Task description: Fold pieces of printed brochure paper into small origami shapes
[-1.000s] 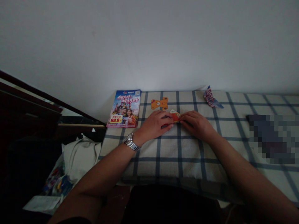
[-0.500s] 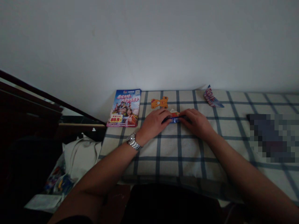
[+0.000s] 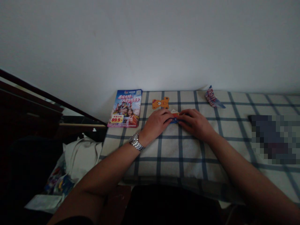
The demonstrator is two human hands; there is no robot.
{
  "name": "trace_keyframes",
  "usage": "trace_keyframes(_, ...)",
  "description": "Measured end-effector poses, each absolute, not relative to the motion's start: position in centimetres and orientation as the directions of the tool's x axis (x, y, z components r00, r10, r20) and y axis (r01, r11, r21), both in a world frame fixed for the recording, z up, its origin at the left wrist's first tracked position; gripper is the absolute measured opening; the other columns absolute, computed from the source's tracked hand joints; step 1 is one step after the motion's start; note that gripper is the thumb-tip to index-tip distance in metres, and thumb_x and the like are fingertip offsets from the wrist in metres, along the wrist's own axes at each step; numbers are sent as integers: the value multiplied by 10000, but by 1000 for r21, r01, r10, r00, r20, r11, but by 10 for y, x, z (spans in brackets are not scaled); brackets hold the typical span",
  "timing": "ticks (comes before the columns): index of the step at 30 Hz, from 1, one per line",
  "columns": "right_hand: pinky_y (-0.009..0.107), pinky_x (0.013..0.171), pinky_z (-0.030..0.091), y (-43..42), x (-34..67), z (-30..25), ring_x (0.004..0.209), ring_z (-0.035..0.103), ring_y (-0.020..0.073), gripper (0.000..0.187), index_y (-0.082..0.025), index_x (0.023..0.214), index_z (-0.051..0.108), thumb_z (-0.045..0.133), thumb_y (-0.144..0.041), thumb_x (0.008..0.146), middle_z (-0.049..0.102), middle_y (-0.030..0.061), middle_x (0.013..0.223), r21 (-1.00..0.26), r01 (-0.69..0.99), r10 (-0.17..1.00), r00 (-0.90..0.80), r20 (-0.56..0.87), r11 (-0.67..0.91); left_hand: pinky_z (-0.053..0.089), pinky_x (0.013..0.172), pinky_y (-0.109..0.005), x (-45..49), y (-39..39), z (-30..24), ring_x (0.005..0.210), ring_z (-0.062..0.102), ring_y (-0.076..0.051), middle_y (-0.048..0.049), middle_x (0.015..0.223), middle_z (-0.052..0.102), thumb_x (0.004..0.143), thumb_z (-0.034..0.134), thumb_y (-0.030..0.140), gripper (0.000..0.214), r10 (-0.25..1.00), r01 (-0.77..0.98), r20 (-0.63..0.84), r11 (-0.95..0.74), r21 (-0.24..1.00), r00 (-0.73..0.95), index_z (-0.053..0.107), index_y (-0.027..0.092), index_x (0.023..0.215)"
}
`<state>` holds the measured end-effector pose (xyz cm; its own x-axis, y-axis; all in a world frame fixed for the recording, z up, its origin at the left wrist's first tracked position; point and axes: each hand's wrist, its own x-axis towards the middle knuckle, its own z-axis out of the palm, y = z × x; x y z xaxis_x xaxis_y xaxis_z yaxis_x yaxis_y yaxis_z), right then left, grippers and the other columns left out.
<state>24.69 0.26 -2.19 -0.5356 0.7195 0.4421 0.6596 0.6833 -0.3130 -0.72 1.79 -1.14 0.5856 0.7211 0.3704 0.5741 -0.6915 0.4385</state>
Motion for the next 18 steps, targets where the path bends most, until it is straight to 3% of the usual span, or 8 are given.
trace_keyframes(8,524,979,597,1,247,-20,1132,647,311,228,-248,1214,777,647,-300,1035,709,137,1243,-302,658,713,-547,438,690,577,1007,-405,-9,18,-13,1120,673,-212,-67,1204,711,1067,598,202,184,677,550,402,-735,396,616,746,202,1176)
trace_keyframes(14,518,1013,576,3,249,-21,1159,636,309,253,-247,1244,776,645,-312,1037,705,130,1278,-269,672,709,-552,439,690,546,1108,-457,-11,16,-11,1232,653,-243,-72,1324,701,1043,609,210,205,649,554,403,-761,337,646,737,195,1203)
trace_keyframes(18,546,1036,559,3,251,-23,1207,610,330,249,-268,1231,786,665,-321,1020,690,126,1319,-250,700,723,-534,438,668,534,1115,-475,-12,14,-6,1199,649,-244,-65,1274,703,1042,618,235,203,634,546,387,-774,321,670,735,209,1206)
